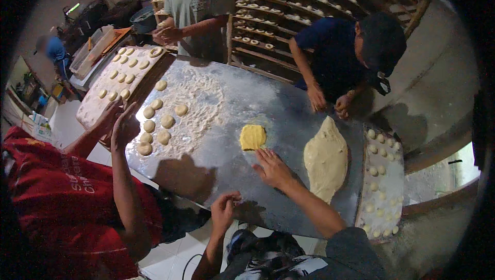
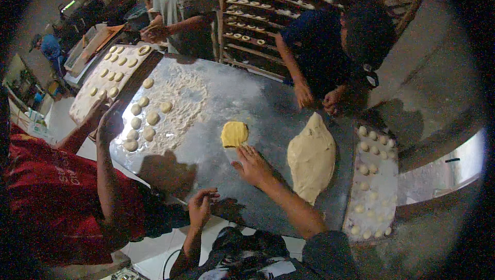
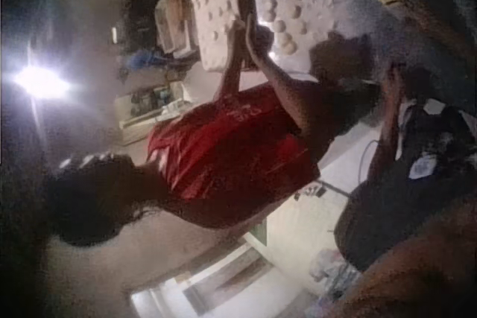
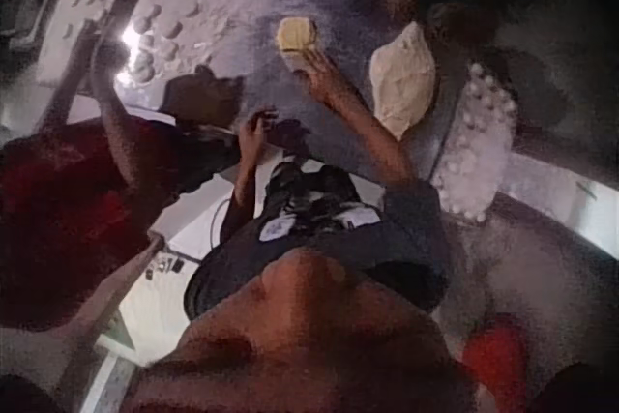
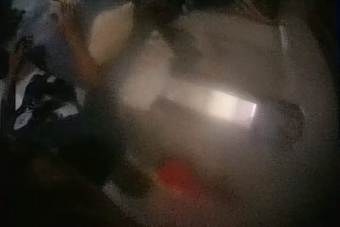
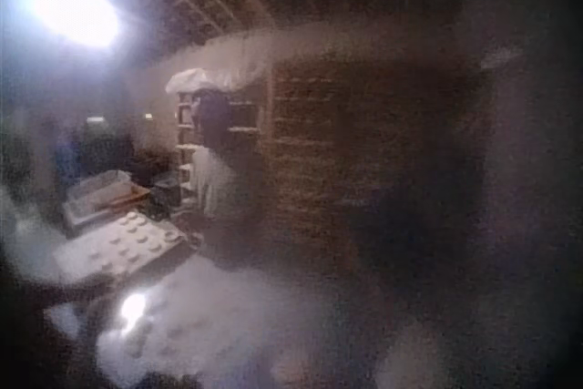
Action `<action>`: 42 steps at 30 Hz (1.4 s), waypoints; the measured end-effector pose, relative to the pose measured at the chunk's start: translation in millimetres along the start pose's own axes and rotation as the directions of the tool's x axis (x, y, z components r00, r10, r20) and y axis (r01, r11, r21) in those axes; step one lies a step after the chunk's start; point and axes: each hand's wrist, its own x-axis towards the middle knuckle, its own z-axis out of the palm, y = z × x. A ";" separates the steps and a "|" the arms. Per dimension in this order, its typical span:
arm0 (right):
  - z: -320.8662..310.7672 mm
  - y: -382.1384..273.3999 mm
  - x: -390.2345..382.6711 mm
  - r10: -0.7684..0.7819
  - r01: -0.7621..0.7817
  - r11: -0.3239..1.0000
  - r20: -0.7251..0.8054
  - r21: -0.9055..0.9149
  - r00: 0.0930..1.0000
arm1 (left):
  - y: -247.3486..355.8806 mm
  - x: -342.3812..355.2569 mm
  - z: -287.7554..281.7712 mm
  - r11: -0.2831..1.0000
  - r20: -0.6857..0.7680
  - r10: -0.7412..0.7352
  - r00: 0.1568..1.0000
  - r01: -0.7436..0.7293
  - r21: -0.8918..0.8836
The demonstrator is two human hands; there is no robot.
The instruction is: The person tears off pieces of dough from a large mass on a metal table, rolls them into balls, and places them on a floured tray. Other workers are also shaping dough and arranging pieces on racks in the background.
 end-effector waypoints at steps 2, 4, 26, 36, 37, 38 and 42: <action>-42.7 -34.6 -34.2 0.028 0.000 0.981 -0.144 0.193 0.989 | 18.4 15.0 12.6 0.998 0.034 -0.042 0.999 0.043 -0.039; -76.7 -78.2 -68.2 0.206 -0.092 0.872 -0.190 0.480 0.960 | 42.0 37.7 41.3 0.976 0.084 -0.034 0.996 0.052 -0.213; -99.4 -140.3 -115.8 0.323 0.109 0.760 -0.518 0.641 0.792 | 182.4 29.8 200.7 0.908 0.575 0.342 0.743 -0.105 -0.405; -164.4 -34.8 -202.0 0.395 -0.200 0.675 -0.119 0.710 0.911 | 119.2 -54.7 277.6 0.876 0.638 0.434 0.636 -0.464 -0.133; -153.2 -39.6 -213.6 0.391 -0.067 0.502 -0.158 0.862 0.907 | 116.3 -47.3 287.2 0.880 0.640 0.409 0.651 -0.468 -0.087; -138.6 -43.1 -226.7 0.387 0.092 0.280 -0.201 0.955 0.900 | 110.3 -36.8 297.2 0.875 0.636 0.394 0.663 -0.482 -0.038; -149.4 -46.4 -283.7 0.344 -0.176 0.188 0.103 0.966 0.933 | 79.7 7.5 311.0 0.815 0.556 0.291 0.779 -0.506 0.282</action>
